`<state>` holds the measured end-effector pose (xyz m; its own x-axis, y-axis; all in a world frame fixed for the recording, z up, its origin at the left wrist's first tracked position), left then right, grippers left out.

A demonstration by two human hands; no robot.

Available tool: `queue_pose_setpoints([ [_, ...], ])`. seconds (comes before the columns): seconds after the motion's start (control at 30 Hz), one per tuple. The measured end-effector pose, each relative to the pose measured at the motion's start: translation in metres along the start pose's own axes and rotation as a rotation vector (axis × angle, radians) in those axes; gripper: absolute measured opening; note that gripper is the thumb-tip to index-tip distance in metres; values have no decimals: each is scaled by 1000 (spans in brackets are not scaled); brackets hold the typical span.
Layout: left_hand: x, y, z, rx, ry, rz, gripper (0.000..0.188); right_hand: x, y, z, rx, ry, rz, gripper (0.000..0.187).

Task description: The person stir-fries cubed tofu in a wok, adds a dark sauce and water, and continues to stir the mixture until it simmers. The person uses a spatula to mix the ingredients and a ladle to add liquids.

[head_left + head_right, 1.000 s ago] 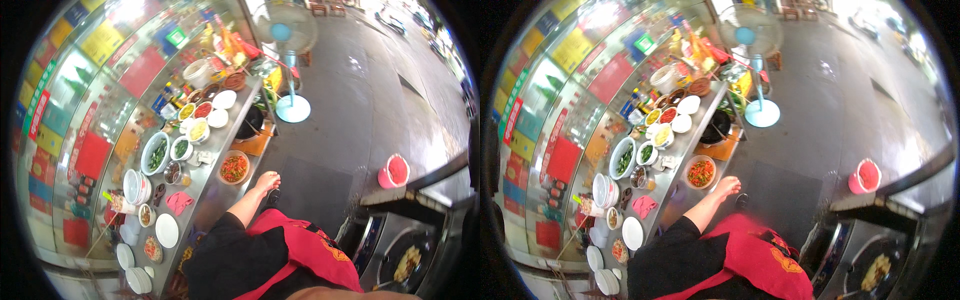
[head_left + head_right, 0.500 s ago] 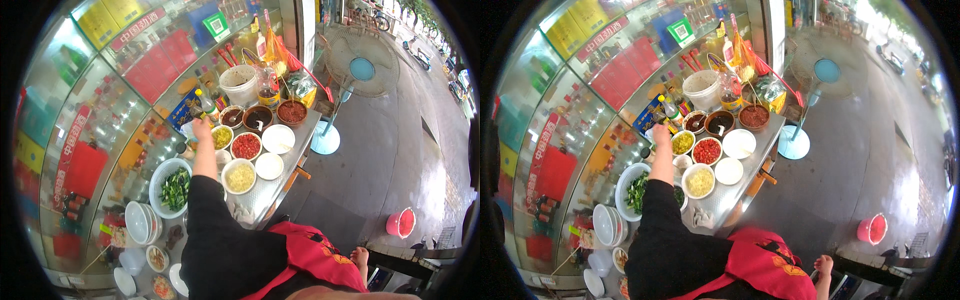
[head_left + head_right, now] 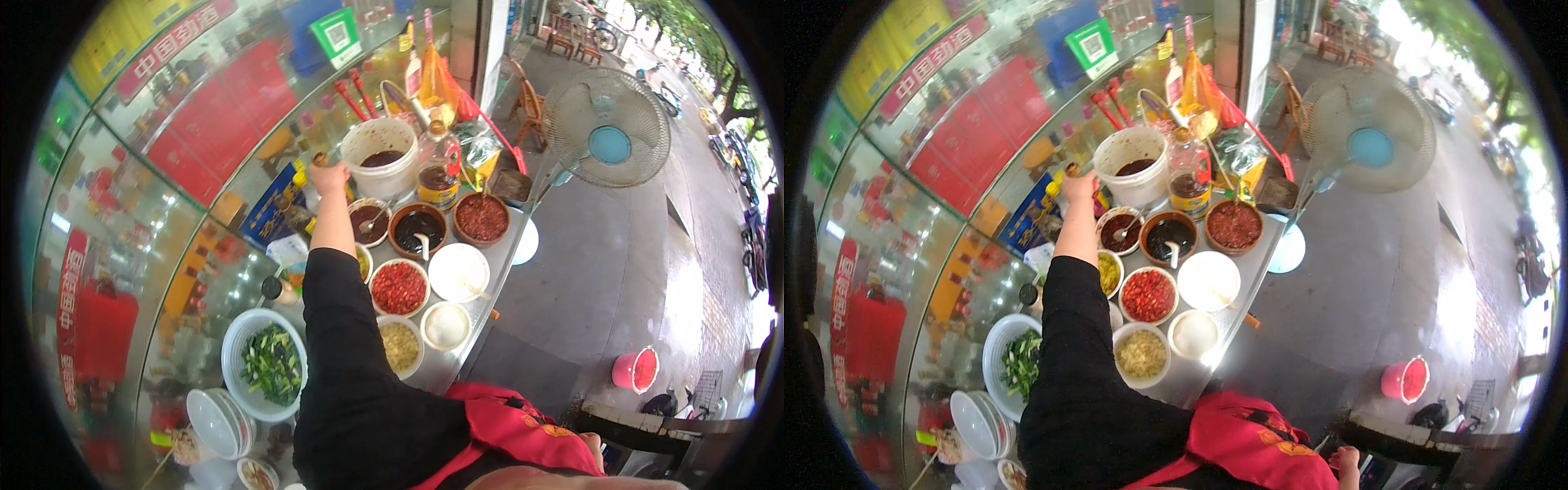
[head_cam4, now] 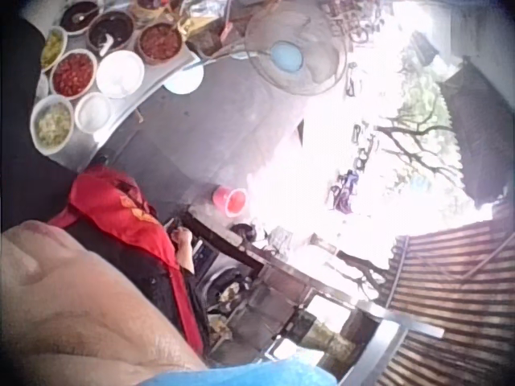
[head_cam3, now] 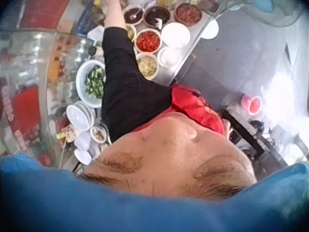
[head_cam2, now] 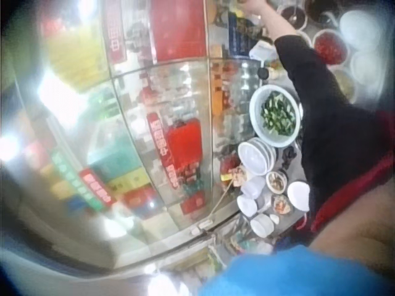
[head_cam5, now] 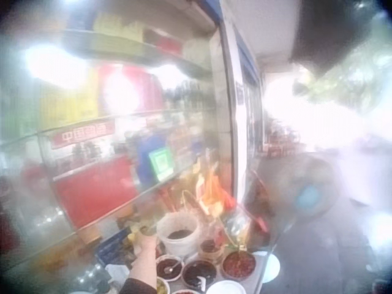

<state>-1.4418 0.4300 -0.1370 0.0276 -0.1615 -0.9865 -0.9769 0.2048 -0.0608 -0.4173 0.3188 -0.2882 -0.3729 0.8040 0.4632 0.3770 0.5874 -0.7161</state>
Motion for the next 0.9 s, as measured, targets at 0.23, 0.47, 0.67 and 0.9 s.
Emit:
queue_pose_setpoints([
  [0.23,-3,21,-11,-316,748,154,38,-13,-26,7,-51,-77,69,12],
  [0.47,-127,-133,-29,-404,520,813,37,-44,30,17,75,-741,-351,12],
  [0.67,-193,-325,-12,71,471,1263,47,105,-32,81,195,-486,-714,22],
  [0.9,-138,-588,62,1188,19,776,39,226,-220,69,298,-14,-1497,74],
])
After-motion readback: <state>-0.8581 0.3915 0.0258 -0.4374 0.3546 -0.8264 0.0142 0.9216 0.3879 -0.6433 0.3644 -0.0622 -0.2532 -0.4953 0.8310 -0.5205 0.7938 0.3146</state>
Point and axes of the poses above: each hand's wrist, its own y-axis towards the middle knuckle, its own z-axis out of the palm, x = y × z, the point moved 6 cm from there along y, towards the middle knuckle, and after that the axes turned 11 degrees about y, right-handed, at the moved point
